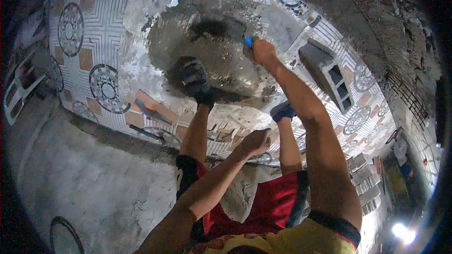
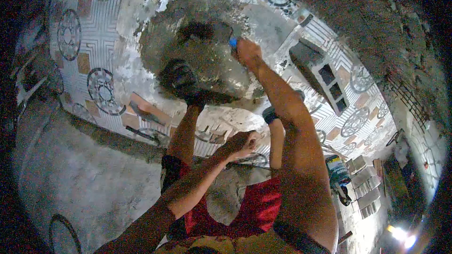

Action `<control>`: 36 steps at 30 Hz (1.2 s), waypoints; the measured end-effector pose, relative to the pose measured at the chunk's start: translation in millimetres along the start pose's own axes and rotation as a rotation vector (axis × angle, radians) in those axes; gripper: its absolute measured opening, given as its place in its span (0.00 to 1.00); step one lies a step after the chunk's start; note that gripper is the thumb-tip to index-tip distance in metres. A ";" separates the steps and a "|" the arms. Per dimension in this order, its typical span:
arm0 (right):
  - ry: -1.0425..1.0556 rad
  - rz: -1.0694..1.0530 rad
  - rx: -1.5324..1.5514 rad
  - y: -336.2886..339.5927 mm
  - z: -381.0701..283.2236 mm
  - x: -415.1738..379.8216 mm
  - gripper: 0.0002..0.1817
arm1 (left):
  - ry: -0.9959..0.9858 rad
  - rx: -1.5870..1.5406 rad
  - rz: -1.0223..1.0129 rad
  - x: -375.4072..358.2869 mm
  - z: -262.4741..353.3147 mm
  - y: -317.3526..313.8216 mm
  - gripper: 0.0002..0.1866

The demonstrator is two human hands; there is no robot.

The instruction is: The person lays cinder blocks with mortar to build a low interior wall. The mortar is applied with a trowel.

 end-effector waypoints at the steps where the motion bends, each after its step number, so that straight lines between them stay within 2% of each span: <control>1: 0.013 0.024 0.021 -2.0 0.2 -23.5 0.16 | -0.008 0.020 -0.009 2.1 -3.8 -4.6 0.14; 4: -0.039 0.083 0.116 -20.2 17.6 -70.4 0.20 | 0.012 0.013 -0.082 0.0 -4.4 -12.9 0.15; 6: -0.225 0.223 0.377 -62.3 58.2 -63.8 0.21 | 0.043 -0.050 -0.252 -0.4 -5.5 -34.3 0.20; 7: -0.199 0.223 0.387 -78.4 48.3 -52.3 0.21 | 0.098 0.110 -0.352 3.5 -20.6 -58.8 0.19; 8: -0.184 0.198 0.399 -93.1 32.8 -36.1 0.21 | 0.016 0.048 -0.145 2.8 -23.6 -57.3 0.19; 10: -0.153 0.206 0.383 -114.4 -10.3 -5.2 0.17 | 0.043 0.077 -0.308 -11.7 -13.2 -62.4 0.20; 11: 0.098 0.400 0.368 -130.3 -20.4 19.6 0.14 | 0.038 0.099 -0.323 -6.8 -16.4 -64.2 0.19; 12: -0.081 0.330 0.544 -131.9 -18.8 23.4 0.13 | 0.022 0.096 -0.332 -3.1 -22.8 -72.7 0.17; 13: 0.069 0.297 0.285 -131.6 -31.0 21.9 0.13 | 0.010 0.075 -0.336 -0.5 -30.6 -72.8 0.15; 15: 0.008 0.388 0.520 -135.4 1.6 -12.3 0.14 | -0.017 -0.104 -0.335 2.2 -46.2 -71.7 0.13; 17: -0.040 0.417 0.690 -146.2 40.8 -53.8 0.15 | -0.035 -0.489 -0.304 8.3 -73.5 -74.6 0.13; 18: 0.013 0.289 0.743 -155.5 52.3 -56.0 0.19 | -0.031 -0.532 -0.297 17.1 -90.9 -78.9 0.13; 19: -0.090 0.275 0.796 -156.3 54.6 -57.3 0.19 | -0.068 -0.141 -0.354 38.4 -102.9 -88.3 0.11; 20: -0.092 0.272 0.777 -164.4 58.0 -47.1 0.20 | -0.115 0.232 -0.429 54.1 -109.9 -119.1 0.09; 23: 0.049 0.266 0.667 -156.7 1.6 24.1 0.22 | -0.040 0.191 -0.467 11.1 -57.7 -112.2 0.09; 25: 0.073 0.230 0.715 -144.8 -27.3 57.2 0.24 | 0.018 0.188 -0.497 -0.9 -44.7 -104.6 0.10; 27: 0.208 0.152 0.913 -133.7 -38.8 64.5 0.25 | 0.079 0.206 -0.530 -10.3 -40.3 -94.8 0.12; 30: 0.629 -0.033 1.363 -104.6 -57.1 46.6 0.28 | 0.157 0.227 -0.550 -17.7 -37.6 -75.6 0.14; 31: 0.695 0.111 1.415 -82.9 -58.1 32.4 0.28 | 0.173 0.227 -0.554 -18.5 -35.6 -72.5 0.15; 33: 0.751 0.238 1.460 -58.0 -68.8 4.4 0.28 | 0.194 0.210 -0.572 -19.1 -26.3 -70.8 0.18; 34: 0.478 0.242 0.992 -59.8 -71.3 1.4 0.26 | 0.153 0.219 -0.484 -16.3 -15.5 -62.3 0.18; 35: 0.208 0.231 0.518 -61.0 -70.1 -3.0 0.24 | 0.196 0.261 -0.523 -12.9 -17.7 -66.6 0.21; 36: 0.201 0.221 0.506 -70.4 -74.4 0.2 0.24 | 0.239 0.209 -0.567 -10.0 -19.7 -69.7 0.22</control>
Point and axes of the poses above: each hand's wrist, its own x-axis towards the middle knuckle, its own y-axis out of the back of the hand, z = x × y, the point moved 10 cm from there along x, towards the middle knuckle, and after that the axes turned 13 degrees about -z, right-handed, at the moved point
